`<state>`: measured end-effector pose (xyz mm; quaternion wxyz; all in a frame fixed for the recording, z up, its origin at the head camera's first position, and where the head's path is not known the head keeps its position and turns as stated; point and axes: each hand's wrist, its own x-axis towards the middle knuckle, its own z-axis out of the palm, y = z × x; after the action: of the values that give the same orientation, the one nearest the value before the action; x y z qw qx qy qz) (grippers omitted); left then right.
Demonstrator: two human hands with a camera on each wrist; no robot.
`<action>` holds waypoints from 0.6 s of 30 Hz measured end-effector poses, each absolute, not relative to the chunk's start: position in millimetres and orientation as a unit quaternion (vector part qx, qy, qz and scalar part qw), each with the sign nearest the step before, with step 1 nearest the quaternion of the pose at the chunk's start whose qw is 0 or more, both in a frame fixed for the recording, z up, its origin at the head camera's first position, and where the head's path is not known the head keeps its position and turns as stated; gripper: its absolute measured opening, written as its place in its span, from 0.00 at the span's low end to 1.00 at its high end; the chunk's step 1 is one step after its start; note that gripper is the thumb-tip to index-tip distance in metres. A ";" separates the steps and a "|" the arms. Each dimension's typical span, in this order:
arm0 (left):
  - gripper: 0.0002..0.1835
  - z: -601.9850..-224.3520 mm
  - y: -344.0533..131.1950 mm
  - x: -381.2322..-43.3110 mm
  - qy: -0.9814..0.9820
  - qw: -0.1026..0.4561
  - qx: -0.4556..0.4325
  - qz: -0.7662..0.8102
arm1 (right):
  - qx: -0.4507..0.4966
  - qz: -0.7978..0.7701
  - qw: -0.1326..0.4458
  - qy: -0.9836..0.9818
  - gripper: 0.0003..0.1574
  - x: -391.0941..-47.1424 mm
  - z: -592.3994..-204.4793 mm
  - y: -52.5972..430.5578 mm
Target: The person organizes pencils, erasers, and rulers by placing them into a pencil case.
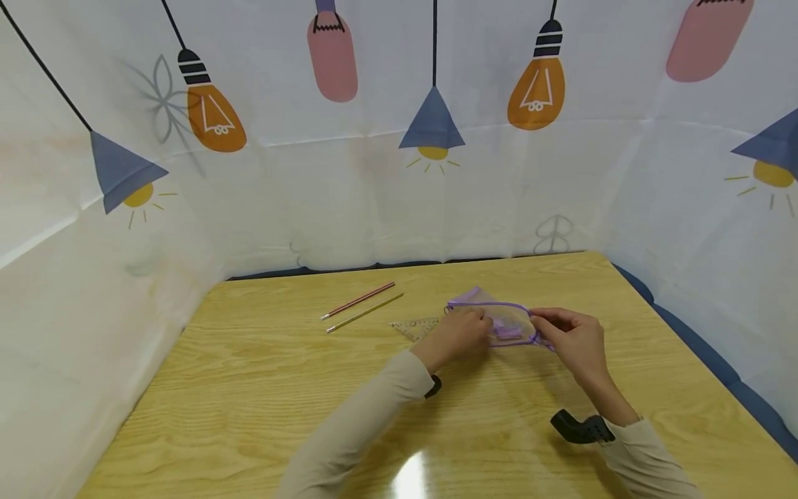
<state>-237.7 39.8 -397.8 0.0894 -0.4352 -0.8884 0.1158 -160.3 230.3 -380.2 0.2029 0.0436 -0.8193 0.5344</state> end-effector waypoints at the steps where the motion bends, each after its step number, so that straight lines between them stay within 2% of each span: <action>1: 0.14 -397.3 38.0 -237.7 -0.890 0.090 -0.431 0.116 | 0.043 0.533 0.202 -0.820 0.12 -161.7 -382.5 231.5; 5: 0.13 -393.3 28.1 -236.0 -0.903 0.085 -0.411 0.088 | 0.040 0.531 0.197 -0.823 0.13 -169.3 -394.0 238.5; 9: 0.13 -386.6 17.0 -233.6 -0.911 0.085 -0.395 0.084 | 0.046 0.529 0.198 -0.824 0.12 -161.7 -381.6 231.7; 12: 0.13 -383.8 8.9 -232.6 -0.911 0.101 -0.392 0.084 | 0.050 0.528 0.202 -0.823 0.12 -155.9 -371.9 226.5; 18: 0.10 -384.4 -5.3 -231.7 -0.907 0.130 -0.395 0.066 | 0.046 0.529 0.196 -0.825 0.12 -158.9 -377.1 230.1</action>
<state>-231.7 -5.3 -384.4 0.1298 -0.3946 -0.9073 0.0658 -158.9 230.1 -377.1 0.1961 0.0456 -0.8245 0.5288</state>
